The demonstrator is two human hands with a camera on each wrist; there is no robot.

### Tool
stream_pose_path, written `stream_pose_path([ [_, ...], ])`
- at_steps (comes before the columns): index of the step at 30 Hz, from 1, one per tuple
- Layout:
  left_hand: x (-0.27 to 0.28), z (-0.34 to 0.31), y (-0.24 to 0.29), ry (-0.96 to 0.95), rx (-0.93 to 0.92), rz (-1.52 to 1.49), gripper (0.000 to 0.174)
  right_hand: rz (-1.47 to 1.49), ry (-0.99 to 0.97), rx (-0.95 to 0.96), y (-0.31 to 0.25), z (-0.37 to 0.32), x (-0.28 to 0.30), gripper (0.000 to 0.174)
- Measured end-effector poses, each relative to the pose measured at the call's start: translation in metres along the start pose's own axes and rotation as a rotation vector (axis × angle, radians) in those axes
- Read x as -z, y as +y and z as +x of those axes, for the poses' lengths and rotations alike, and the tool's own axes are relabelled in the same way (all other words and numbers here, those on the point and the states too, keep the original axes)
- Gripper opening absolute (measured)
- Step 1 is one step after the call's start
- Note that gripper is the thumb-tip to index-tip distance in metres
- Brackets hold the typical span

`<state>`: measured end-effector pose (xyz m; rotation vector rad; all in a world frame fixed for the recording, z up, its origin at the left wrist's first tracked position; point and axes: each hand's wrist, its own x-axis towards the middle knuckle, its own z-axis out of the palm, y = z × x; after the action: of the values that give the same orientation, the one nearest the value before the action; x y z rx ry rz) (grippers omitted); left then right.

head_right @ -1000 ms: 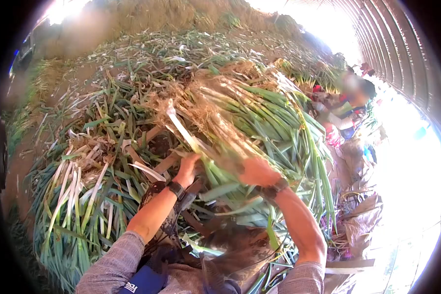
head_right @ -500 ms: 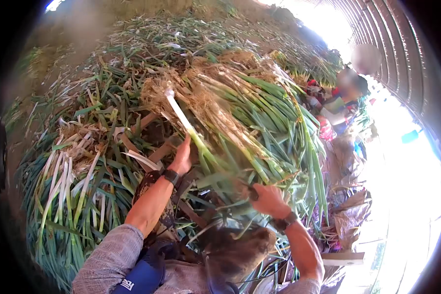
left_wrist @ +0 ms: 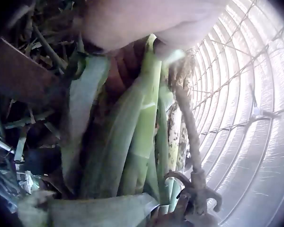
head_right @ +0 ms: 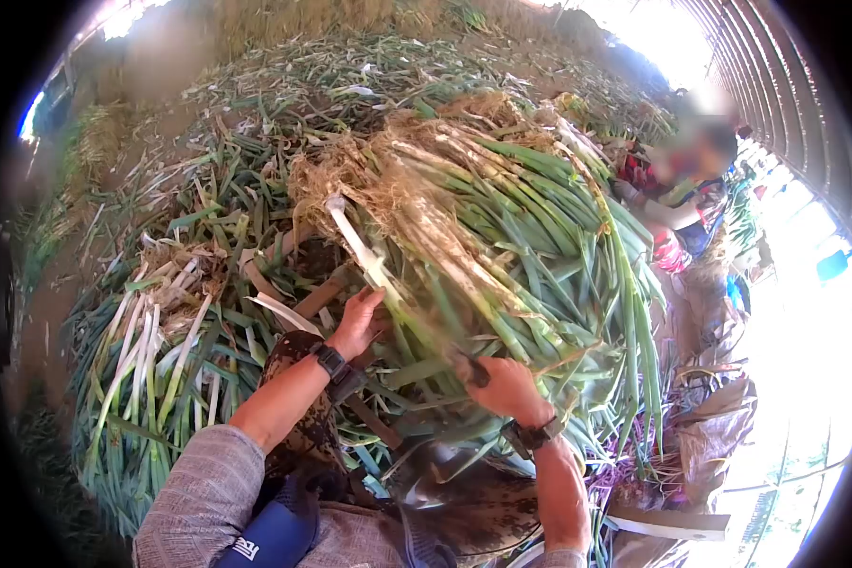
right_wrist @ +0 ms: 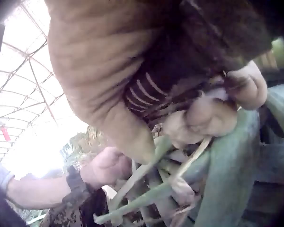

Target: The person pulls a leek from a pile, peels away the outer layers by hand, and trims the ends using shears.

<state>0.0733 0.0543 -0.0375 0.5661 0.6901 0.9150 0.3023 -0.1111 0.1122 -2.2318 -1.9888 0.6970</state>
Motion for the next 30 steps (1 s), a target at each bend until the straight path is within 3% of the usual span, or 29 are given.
stream_pose_path([
  [5, 0.026, 0.020, -0.012, 0.091, -0.017, -0.035, 0.029, 0.114, 0.028, 0.031, 0.013, 0.008, -0.019, 0.042],
  [7, 0.039, 0.029, -0.016, 0.423, -0.324, 0.698, 0.027, 0.053, -0.047, 0.035, 0.013, 0.007, -0.020, 0.045],
  [8, 0.068, 0.052, -0.039, 0.551, -0.502, 0.762, 0.028, 0.059, -0.047, 0.029, 0.015, 0.004, -0.023, 0.045],
  [9, 0.064, 0.048, -0.036, 0.550, -0.500, 0.768, 0.028, 0.040, -0.005, 0.054, 0.017, 0.004, -0.027, 0.042],
  [11, 0.048, 0.034, -0.012, 0.722, -0.497, 0.981, 0.035, 0.027, 0.043, 0.088, 0.016, 0.005, -0.031, 0.039],
  [13, 0.056, 0.039, -0.010, 0.716, -0.455, 0.940, 0.040, 0.030, 0.037, 0.071, 0.014, 0.006, -0.030, 0.040],
  [15, 0.066, 0.049, -0.003, 0.512, -0.388, 0.631, 0.047, 0.006, -0.013, 0.069, 0.010, 0.008, -0.025, 0.039],
  [19, 0.079, 0.071, -0.003, 0.503, -0.349, 0.713, 0.052, -0.049, -0.096, 0.058, 0.012, 0.012, -0.030, 0.047],
  [21, 0.096, 0.084, -0.012, 0.646, -0.410, 0.819, 0.047, -0.044, -0.084, 0.065, 0.010, 0.010, -0.029, 0.048],
  [22, 0.053, 0.046, 0.019, 0.596, -0.276, 0.775, 0.043, -0.039, -0.073, 0.071, 0.009, 0.008, -0.029, 0.048],
  [23, 0.060, 0.048, 0.017, 0.598, -0.271, 0.777, 0.043, -0.036, -0.078, 0.069, 0.009, 0.008, -0.030, 0.048],
  [25, 0.061, 0.046, 0.023, 0.462, -0.201, 0.427, 0.035, 0.001, -0.047, 0.046, 0.010, 0.009, -0.029, 0.050],
  [26, 0.063, 0.041, 0.025, 0.391, -0.058, 0.321, 0.028, 0.000, -0.047, 0.047, 0.008, 0.009, -0.028, 0.050],
  [27, 0.061, 0.038, 0.023, 0.391, -0.058, 0.320, 0.028, 0.038, -0.045, 0.018, 0.005, 0.008, -0.026, 0.050],
  [30, 0.054, 0.034, 0.014, 0.091, -0.094, 0.061, 0.027, 0.114, -0.041, -0.039, -0.001, 0.007, -0.025, 0.049],
])
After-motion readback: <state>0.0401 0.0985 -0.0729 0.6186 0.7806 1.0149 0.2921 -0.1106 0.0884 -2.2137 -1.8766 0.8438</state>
